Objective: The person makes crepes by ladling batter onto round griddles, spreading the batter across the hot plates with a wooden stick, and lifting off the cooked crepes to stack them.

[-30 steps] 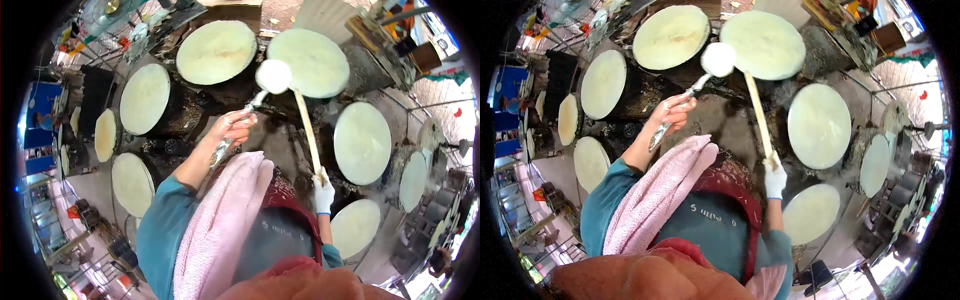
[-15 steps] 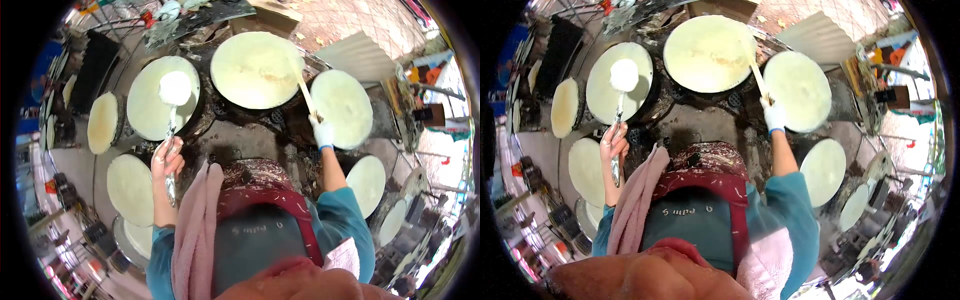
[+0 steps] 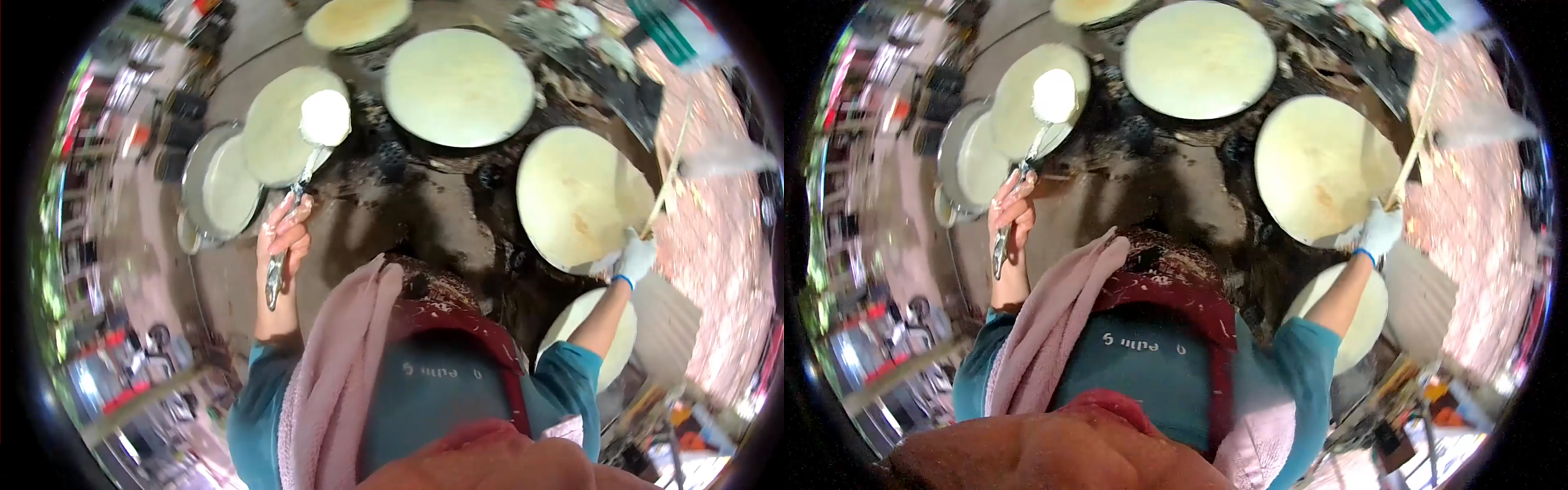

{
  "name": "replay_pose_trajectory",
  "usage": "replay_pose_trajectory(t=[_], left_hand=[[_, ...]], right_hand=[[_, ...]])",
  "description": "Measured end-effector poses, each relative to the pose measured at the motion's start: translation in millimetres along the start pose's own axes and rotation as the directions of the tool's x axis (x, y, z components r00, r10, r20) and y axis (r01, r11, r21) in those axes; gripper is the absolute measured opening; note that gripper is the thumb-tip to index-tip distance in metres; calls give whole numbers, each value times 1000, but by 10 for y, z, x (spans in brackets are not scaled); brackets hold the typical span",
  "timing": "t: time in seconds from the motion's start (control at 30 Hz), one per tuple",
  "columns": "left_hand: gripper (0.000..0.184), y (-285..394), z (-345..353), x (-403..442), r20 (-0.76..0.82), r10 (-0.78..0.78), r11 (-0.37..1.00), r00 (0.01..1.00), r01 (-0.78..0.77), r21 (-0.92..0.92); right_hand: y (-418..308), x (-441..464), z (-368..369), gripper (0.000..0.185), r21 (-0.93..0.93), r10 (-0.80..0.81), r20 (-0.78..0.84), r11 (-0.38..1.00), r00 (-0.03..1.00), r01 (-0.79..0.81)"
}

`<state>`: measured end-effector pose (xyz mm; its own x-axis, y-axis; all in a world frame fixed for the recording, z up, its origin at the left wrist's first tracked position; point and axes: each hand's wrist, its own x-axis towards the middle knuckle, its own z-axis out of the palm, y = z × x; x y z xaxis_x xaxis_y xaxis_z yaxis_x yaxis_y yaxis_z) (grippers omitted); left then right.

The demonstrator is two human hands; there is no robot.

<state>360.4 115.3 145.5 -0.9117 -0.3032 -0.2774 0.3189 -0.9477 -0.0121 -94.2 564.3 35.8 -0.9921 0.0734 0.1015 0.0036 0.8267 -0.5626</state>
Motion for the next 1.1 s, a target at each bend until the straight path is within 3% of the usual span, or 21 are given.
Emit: replay_pose_trajectory(t=[0.07, 0.13, 0.17, 0.27, 0.3, 0.4, 0.47, 0.53, 0.57, 0.6, 0.73, 0.8, 0.83, 0.93, 1.0, 1.07, 1.1], left_hand=[[37, 196, -52, -404, 22, 89, 996, 996, -88, -12], [37, 412, -157, -715, 30, 165, 986, 986, -165, -7], [26, 484, -143, -882, -27, 260, 963, 965, -258, 80], [25, 837, -300, -1348, -28, 345, 937, 938, -342, 75], [26, 939, -356, -1489, -76, 398, 917, 914, -393, 66], [36, 1480, -752, -1837, 33, 449, 888, 893, -451, 90], [33, 1806, -966, -2017, -1, 502, 861, 865, -500, 94], [31, 2066, -1060, -2183, -41, 525, 849, 850, -519, 104], [31, 2198, -1096, -2373, -33, 531, 846, 847, -528, 72], [30, 2341, -1216, -2453, -25, 538, 843, 842, -537, 39], [29, 2696, -1452, -2665, -9, 601, 799, 799, -601, 16], [29, 2798, -1488, -2820, -13, 612, 791, 791, -611, 31], [29, 2841, -1530, -2852, -16, 618, 786, 786, -617, 40], [30, 2902, -1584, -2882, -1, 620, 781, 785, -618, -91], [30, 2913, -1615, -2914, -51, 667, 741, 743, -669, -52], [30, 2882, -1508, -2897, -99, 708, 700, 699, -713, -38], [31, 2836, -1408, -2883, -129, 722, 680, 679, -732, -47]], right_hand=[[-769, -236, -223, 38, 105, -154, 24, 983, 988, 151], [-1402, -455, -242, 38, 6, -333, -13, 943, 943, 333], [-1715, -601, -285, 37, -49, -418, -35, 908, 908, 416], [-2671, -1072, -291, 36, -146, -565, 43, 812, 824, 565], [-2994, -1305, -294, 37, -116, -620, 34, 777, 784, 619], [-3835, -1864, 37, 41, -6, -735, 68, 676, 675, 737], [-4366, -2164, 279, 41, 99, -803, 113, 595, 586, 797], [-4955, -2588, 367, 40, 155, -796, 212, 601, 567, 785], [-5175, -2769, 376, 39, 317, -856, 192, 518, 481, 795], [-5441, -2966, 372, 40, 382, -789, 287, 615, 544, 690], [-6122, -3143, 615, 33, 744, -763, 381, 588, 522, 317], [-6341, -3060, 682, 33, 669, -704, 464, 676, 538, 308], [-6370, -2967, 909, 37, 752, -706, 492, 639, 509, 159], [-6381, -2604, 1905, 35, 778, -721, 558, 627, 411, 43], [-6260, -2658, 2495, 38, 692, -655, 627, 717, 423, 85], [-6028, -2678, 3273, 41, 719, -645, 676, 684, 357, -126], [-5864, -2666, 3733, 40, 702, -619, 688, 700, 379, -130]])
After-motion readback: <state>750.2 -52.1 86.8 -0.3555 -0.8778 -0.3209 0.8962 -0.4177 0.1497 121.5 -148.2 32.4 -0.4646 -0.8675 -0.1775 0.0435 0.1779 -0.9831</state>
